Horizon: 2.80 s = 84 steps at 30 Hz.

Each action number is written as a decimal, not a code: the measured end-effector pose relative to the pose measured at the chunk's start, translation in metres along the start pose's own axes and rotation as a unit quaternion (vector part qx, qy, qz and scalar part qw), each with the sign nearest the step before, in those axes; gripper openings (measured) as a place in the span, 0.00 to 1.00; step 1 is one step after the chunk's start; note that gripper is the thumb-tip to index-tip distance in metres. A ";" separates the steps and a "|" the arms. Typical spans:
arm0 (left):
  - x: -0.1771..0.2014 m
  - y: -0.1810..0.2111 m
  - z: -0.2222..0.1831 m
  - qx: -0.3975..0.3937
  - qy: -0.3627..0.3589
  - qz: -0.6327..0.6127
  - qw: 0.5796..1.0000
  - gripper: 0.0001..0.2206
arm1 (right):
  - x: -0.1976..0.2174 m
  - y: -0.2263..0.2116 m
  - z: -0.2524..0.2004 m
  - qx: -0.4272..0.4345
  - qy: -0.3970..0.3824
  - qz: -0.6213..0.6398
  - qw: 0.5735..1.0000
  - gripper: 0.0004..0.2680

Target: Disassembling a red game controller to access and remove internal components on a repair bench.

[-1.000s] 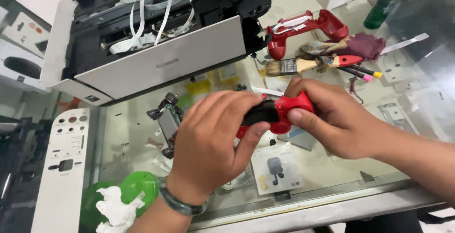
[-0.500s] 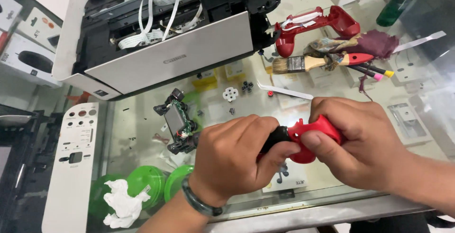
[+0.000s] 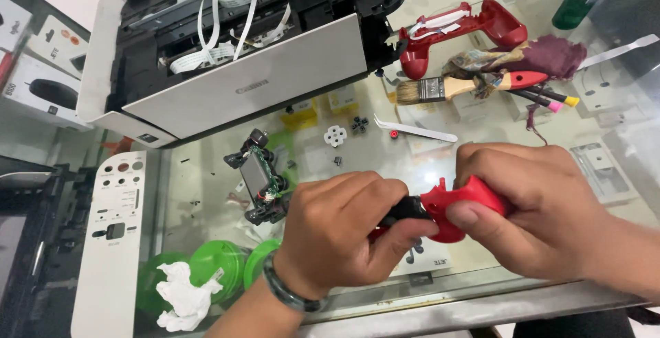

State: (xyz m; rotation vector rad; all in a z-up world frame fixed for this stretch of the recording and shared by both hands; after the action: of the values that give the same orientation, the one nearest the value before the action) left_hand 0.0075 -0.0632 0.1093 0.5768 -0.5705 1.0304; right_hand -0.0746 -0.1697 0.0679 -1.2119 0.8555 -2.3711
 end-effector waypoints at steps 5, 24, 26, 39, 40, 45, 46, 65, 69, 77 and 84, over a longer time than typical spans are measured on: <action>-0.008 -0.013 0.004 0.052 -0.038 0.057 0.996 0.12 | -0.006 0.009 0.010 0.005 0.030 -0.020 0.999 0.11; -0.024 -0.021 -0.006 0.086 -0.081 -0.133 0.984 0.07 | -0.009 -0.008 0.004 0.040 -0.008 -0.001 0.999 0.11; -0.026 -0.025 -0.006 0.087 -0.083 -0.134 0.984 0.07 | -0.011 -0.005 0.005 0.035 -0.010 0.005 0.999 0.12; -0.032 -0.012 0.004 0.027 -0.211 -0.169 0.962 0.14 | -0.007 -0.025 -0.002 0.162 -0.015 0.093 0.982 0.14; -0.033 -0.016 -0.002 0.025 -0.212 -0.170 0.962 0.14 | -0.002 -0.016 0.004 0.162 -0.014 0.092 0.983 0.14; -0.009 -0.105 -0.053 0.347 0.080 -0.403 0.843 0.24 | 0.084 0.060 0.054 0.016 0.168 -0.166 0.971 0.19; -0.008 -0.105 -0.048 0.344 0.079 -0.405 0.843 0.24 | 0.101 0.078 0.057 0.016 0.170 -0.170 0.970 0.19; -0.008 -0.079 -0.039 0.328 0.160 -0.522 0.771 0.21 | 0.113 0.321 -0.001 -0.437 -0.268 -0.509 0.691 0.10; 0.001 -0.083 -0.040 0.319 0.171 -0.465 0.808 0.20 | 0.147 0.430 -0.025 -0.366 -0.224 -0.559 0.710 0.09; -0.012 -0.091 -0.047 0.316 0.172 -0.417 0.835 0.17 | 0.148 0.236 -0.014 -0.154 0.126 -0.388 0.900 0.08; -0.042 -0.066 -0.042 0.397 0.081 -0.443 0.800 0.19 | 0.052 -0.008 0.007 0.064 0.022 0.215 0.974 0.09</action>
State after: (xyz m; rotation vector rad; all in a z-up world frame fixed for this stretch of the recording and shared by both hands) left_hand 0.0575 -0.0865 0.0394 1.3234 0.3498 0.3457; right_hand -0.0986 -0.1946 0.1080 -0.8267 0.8624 -2.0694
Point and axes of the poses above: each hand's wrist, its own z-axis towards the middle knuckle, its own x-axis out of the back of the hand, y = z × x, the point moved 10 cm from there along z, towards the middle knuckle, and after that the axes turned 7 degrees about -x, right-handed, at the moved point
